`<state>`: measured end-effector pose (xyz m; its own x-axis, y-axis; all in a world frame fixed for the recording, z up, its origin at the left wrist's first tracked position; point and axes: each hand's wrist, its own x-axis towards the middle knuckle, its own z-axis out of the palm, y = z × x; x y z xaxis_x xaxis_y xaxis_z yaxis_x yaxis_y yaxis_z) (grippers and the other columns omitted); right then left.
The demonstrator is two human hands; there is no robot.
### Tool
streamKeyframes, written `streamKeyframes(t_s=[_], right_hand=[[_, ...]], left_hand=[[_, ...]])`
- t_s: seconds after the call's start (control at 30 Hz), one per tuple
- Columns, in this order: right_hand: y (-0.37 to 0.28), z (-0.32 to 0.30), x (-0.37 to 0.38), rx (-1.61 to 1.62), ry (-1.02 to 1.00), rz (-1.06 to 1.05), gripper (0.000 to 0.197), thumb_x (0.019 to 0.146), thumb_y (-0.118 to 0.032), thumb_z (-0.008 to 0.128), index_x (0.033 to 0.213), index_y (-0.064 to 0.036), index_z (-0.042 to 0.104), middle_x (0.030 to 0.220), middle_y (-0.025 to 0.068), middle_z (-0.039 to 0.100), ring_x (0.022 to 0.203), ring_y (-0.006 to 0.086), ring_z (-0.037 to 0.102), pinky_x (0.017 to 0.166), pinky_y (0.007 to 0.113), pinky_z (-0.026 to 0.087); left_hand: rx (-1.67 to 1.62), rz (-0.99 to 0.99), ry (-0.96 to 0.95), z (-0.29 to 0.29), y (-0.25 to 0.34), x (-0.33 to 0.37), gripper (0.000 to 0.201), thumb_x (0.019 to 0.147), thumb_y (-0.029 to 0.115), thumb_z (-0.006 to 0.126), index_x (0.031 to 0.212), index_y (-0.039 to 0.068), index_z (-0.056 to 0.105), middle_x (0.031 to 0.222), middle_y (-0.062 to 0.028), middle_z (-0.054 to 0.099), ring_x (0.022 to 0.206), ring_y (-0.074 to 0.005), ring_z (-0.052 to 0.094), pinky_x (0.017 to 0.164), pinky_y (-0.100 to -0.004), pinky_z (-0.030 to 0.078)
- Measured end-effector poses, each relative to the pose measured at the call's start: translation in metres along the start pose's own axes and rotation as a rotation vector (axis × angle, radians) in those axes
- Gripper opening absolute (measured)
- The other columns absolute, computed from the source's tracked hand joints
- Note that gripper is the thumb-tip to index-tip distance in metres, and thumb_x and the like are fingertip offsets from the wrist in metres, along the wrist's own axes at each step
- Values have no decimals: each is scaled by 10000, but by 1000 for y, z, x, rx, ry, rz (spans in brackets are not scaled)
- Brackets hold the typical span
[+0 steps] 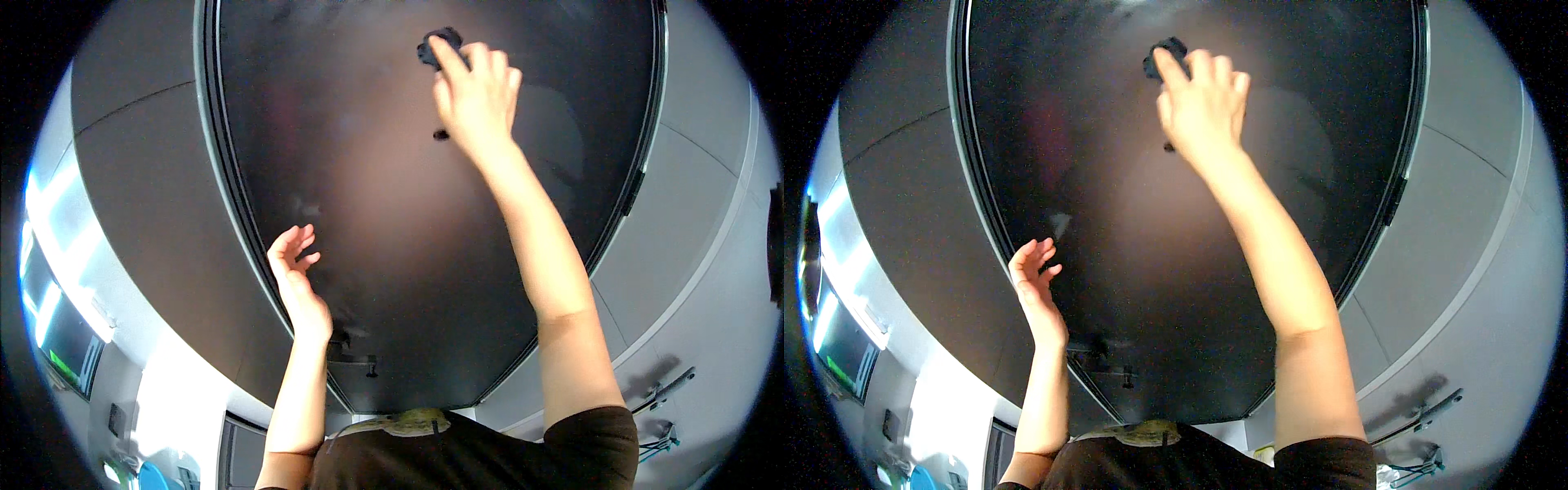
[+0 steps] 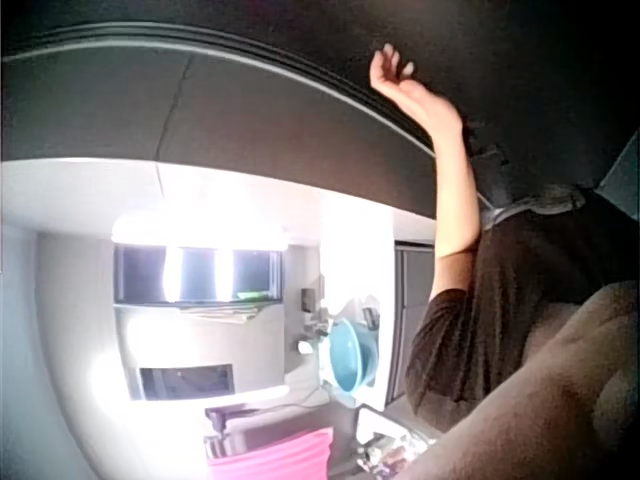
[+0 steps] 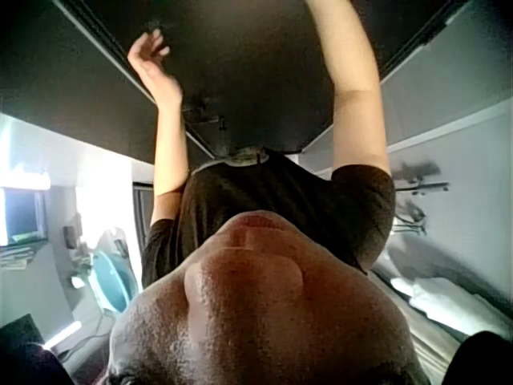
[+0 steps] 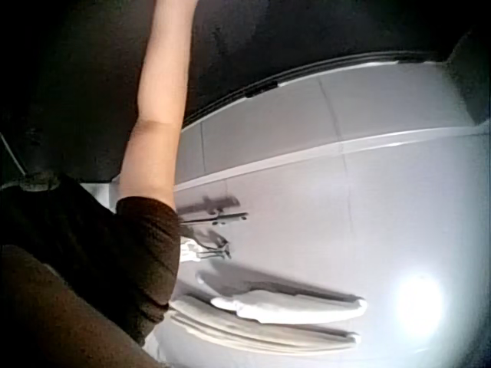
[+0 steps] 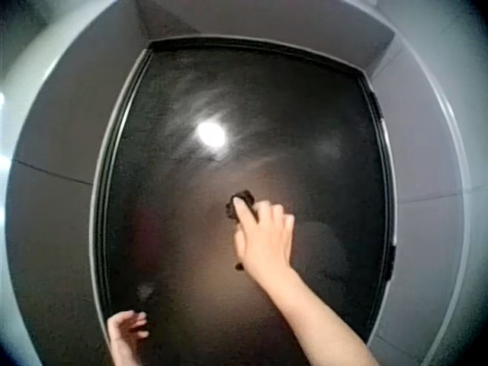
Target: The person wipes the upper frame and surface of a bathroom door with a cloth, rinses the cloth in a basin of water, and then continues to wipe the middle and lower sections of the door including the handle.
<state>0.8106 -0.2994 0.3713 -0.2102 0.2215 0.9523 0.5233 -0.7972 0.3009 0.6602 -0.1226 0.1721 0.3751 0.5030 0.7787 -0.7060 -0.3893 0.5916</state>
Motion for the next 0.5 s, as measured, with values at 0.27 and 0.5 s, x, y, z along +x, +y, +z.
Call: streamKeyframes(t_s=[0.27,0.5], right_hand=[[-38,-36,-49,706,-603,-38,401,745,-134,616,1139,-96,554,989,113,528,965,315,561,822,401,469],[55,-25,0,419,36,248,227,753,-119,618,974,-75,591,839,83,540,817,253,513,754,322,440]], left_hand=[[39,64,26,-15,8,0,748,893,690,274,1275,64,419,1239,-133,525,1125,-216,505,912,-347,404],[39,31,29,-23,10,-3,746,898,686,249,1280,68,416,1247,-135,517,1139,-217,502,923,-349,409]])
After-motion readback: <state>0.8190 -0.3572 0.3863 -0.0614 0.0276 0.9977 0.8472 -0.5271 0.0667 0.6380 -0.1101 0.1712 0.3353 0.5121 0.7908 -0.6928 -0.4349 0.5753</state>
